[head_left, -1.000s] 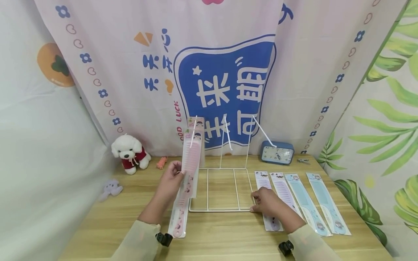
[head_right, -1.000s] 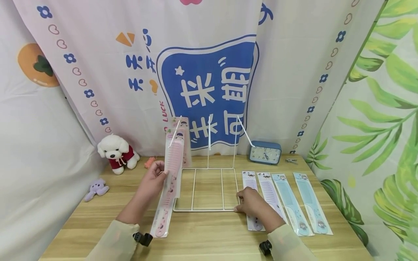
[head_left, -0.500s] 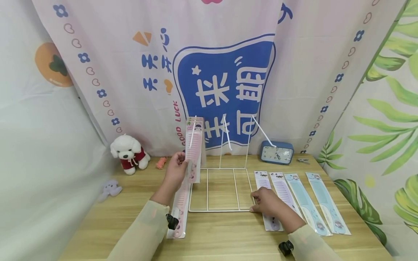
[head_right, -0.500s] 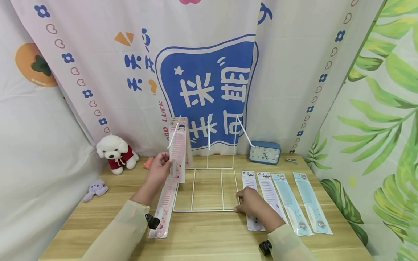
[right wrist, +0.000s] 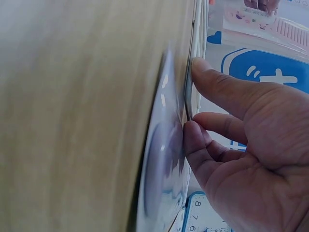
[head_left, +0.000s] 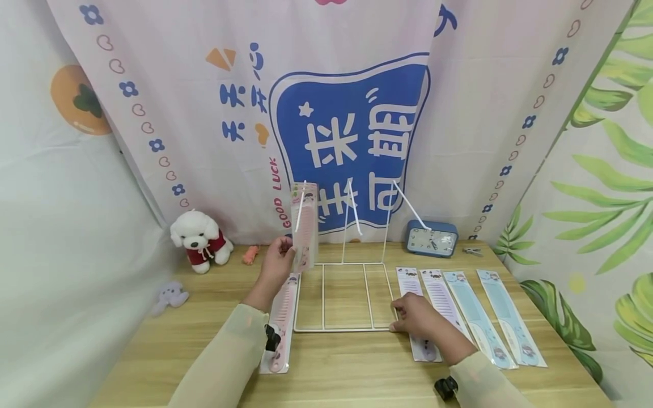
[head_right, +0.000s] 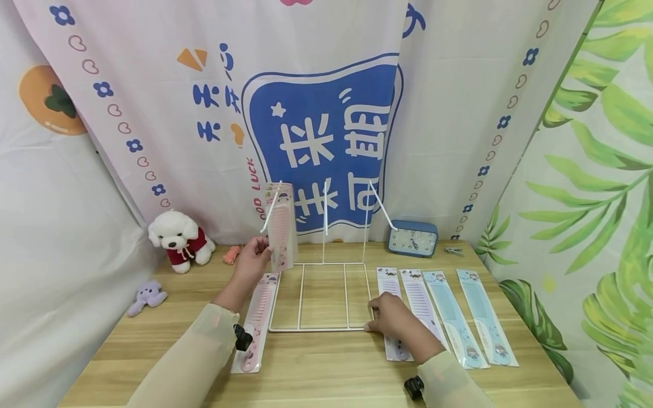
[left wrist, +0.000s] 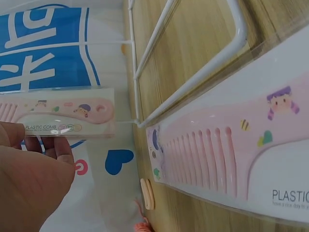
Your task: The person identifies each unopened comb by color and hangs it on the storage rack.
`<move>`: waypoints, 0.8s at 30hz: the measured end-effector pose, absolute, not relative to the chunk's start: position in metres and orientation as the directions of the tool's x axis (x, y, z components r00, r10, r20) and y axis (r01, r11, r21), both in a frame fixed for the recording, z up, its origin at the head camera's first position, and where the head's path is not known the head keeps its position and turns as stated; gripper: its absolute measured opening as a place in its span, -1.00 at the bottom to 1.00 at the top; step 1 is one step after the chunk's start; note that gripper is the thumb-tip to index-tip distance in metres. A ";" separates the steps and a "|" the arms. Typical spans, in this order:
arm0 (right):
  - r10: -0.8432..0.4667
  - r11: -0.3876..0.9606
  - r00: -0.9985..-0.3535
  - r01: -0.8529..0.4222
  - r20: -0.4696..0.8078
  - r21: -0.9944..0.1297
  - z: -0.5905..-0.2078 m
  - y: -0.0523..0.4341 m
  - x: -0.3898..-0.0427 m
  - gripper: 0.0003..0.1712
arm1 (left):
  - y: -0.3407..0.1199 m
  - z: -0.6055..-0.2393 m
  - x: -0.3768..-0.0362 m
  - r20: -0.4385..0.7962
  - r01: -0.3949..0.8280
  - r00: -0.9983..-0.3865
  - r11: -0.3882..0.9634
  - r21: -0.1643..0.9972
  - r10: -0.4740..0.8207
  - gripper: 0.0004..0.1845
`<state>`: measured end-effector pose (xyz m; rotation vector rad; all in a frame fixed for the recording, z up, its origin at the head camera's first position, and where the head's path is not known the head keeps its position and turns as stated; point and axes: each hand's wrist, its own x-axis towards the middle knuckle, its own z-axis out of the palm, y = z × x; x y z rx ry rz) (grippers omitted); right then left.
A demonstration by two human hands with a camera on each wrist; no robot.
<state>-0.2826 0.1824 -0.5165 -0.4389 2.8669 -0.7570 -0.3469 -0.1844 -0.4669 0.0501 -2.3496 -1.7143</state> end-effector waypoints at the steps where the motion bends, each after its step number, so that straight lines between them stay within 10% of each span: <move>1: -0.317 0.831 -0.946 -0.245 -0.064 -0.499 -0.516 0.182 -0.283 -0.69 | -0.184 -0.467 -0.347 0.170 0.111 -0.972 0.318 0.942 -0.165 -0.83; 15: -0.303 0.831 -0.950 -0.223 -0.077 -0.510 -0.516 0.181 -0.282 -0.54 | -0.197 -0.472 -0.335 0.132 0.064 -0.977 0.360 0.931 -0.168 -0.74; 24: -0.310 0.828 -0.947 -0.229 -0.079 -0.511 -0.516 0.182 -0.282 -0.61 | -0.218 -0.491 -0.294 0.049 -0.008 -0.997 0.681 0.732 -0.065 -0.54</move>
